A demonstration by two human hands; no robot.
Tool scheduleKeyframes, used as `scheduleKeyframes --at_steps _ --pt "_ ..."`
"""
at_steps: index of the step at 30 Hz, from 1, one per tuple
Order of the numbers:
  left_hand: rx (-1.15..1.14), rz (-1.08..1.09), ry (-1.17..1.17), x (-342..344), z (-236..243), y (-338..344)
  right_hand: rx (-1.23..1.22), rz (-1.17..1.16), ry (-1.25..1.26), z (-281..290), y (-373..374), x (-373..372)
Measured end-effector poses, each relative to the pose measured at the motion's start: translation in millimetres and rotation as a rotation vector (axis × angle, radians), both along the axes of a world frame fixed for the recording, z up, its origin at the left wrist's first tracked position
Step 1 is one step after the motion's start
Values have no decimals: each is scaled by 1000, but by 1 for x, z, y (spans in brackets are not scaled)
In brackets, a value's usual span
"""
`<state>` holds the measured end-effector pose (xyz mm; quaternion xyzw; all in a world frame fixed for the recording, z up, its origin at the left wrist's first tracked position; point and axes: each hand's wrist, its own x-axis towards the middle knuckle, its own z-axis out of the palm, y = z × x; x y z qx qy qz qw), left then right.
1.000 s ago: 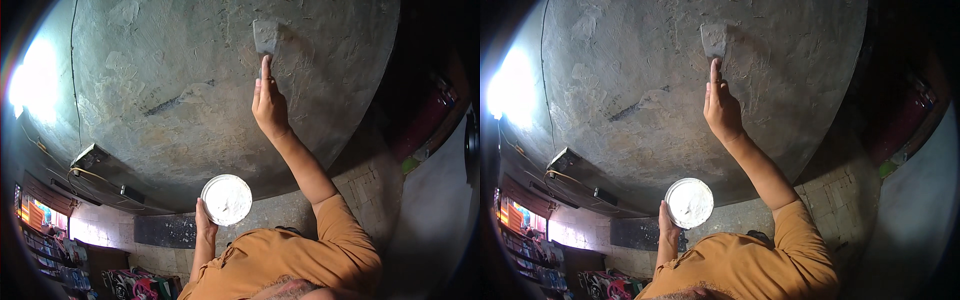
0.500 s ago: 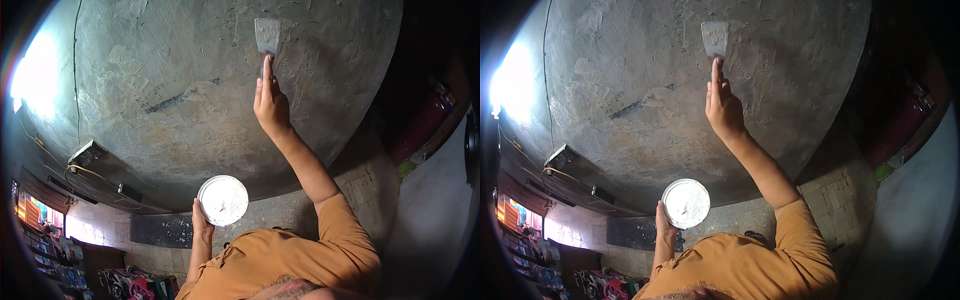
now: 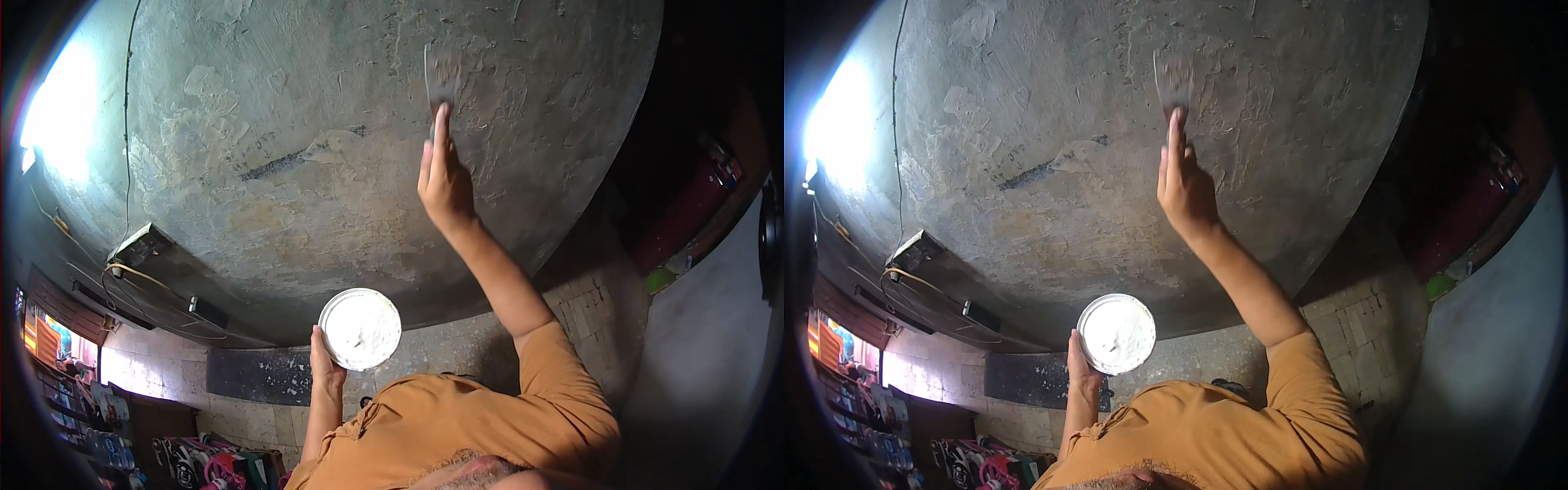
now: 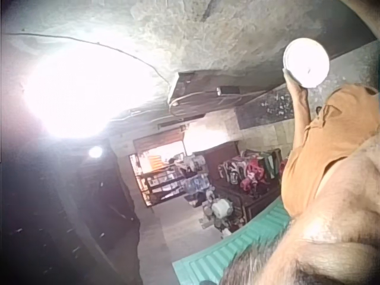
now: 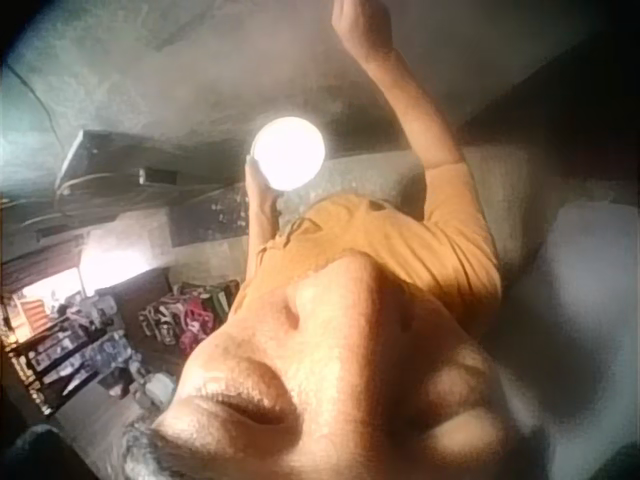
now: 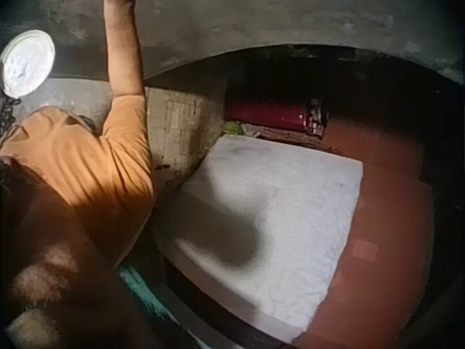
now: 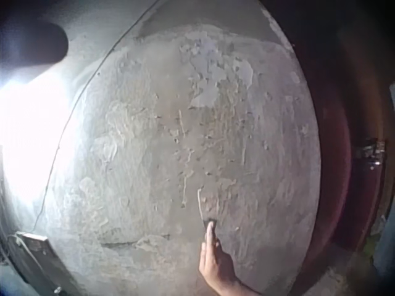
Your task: The person applies a white substance to a wall using a putty knife, frequently reloading the tool from a container held in the other hand.
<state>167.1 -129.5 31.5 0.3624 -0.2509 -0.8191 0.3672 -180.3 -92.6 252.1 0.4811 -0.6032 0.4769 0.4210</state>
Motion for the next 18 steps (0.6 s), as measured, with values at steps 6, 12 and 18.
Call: scheduleKeyframes --at_steps 6,12,18 --pt "25 3 25 -11 2 8 141 -46 -16 -23 -2 5" --pt "16 -16 40 -4 0 4 294 135 -123 -81 12 17" --pt "10 4 -13 -5 5 5 106 -10 20 9 7 -9"
